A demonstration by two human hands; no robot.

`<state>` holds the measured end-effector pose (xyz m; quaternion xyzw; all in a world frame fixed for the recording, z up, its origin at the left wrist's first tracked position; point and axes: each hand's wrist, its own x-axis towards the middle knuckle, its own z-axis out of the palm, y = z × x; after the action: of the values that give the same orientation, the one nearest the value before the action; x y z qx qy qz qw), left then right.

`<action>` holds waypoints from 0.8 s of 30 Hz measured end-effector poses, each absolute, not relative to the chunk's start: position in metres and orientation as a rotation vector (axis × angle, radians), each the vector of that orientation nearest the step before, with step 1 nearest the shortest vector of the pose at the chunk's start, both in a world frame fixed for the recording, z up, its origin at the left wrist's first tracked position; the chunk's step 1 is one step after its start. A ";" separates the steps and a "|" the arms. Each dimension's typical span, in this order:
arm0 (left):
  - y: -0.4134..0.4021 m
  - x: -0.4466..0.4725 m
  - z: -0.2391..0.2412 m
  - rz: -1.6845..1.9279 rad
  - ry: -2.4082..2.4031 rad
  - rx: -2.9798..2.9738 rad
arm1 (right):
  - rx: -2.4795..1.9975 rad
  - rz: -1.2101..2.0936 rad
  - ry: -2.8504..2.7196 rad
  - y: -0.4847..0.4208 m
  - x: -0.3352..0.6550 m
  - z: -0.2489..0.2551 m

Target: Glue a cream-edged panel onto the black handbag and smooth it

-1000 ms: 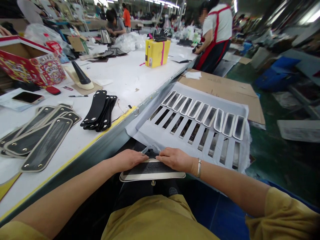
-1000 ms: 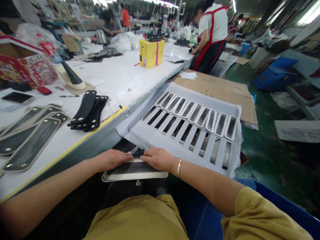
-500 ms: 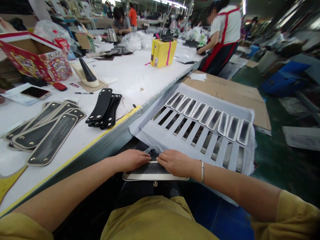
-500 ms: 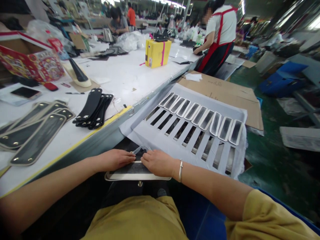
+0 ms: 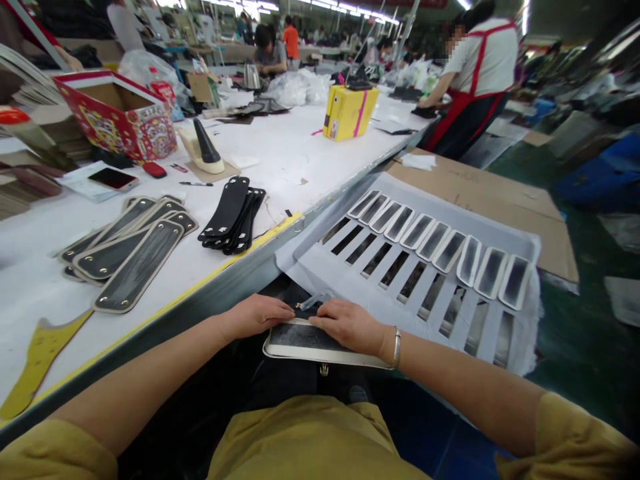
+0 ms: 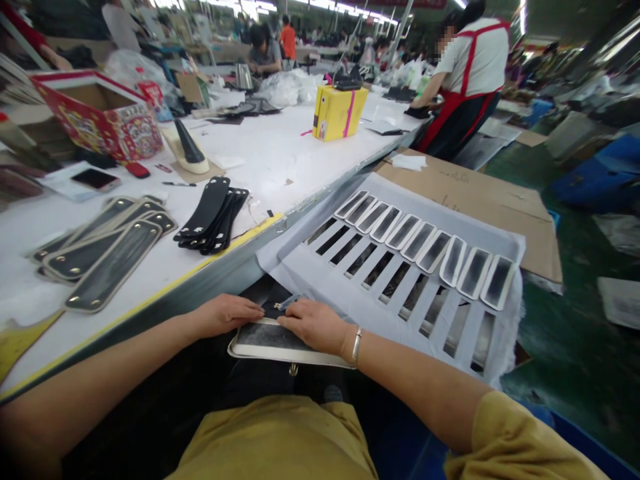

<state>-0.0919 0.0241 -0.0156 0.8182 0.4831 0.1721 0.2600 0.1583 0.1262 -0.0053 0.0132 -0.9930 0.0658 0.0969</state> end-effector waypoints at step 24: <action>0.027 -0.097 0.002 0.258 1.231 2.269 | 0.017 0.148 -3.139 0.124 0.152 0.009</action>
<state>-0.0973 0.0275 0.0025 0.8420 0.4570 0.0957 0.2704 0.1517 0.1241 0.0093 0.0055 -0.9989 0.0470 -0.0005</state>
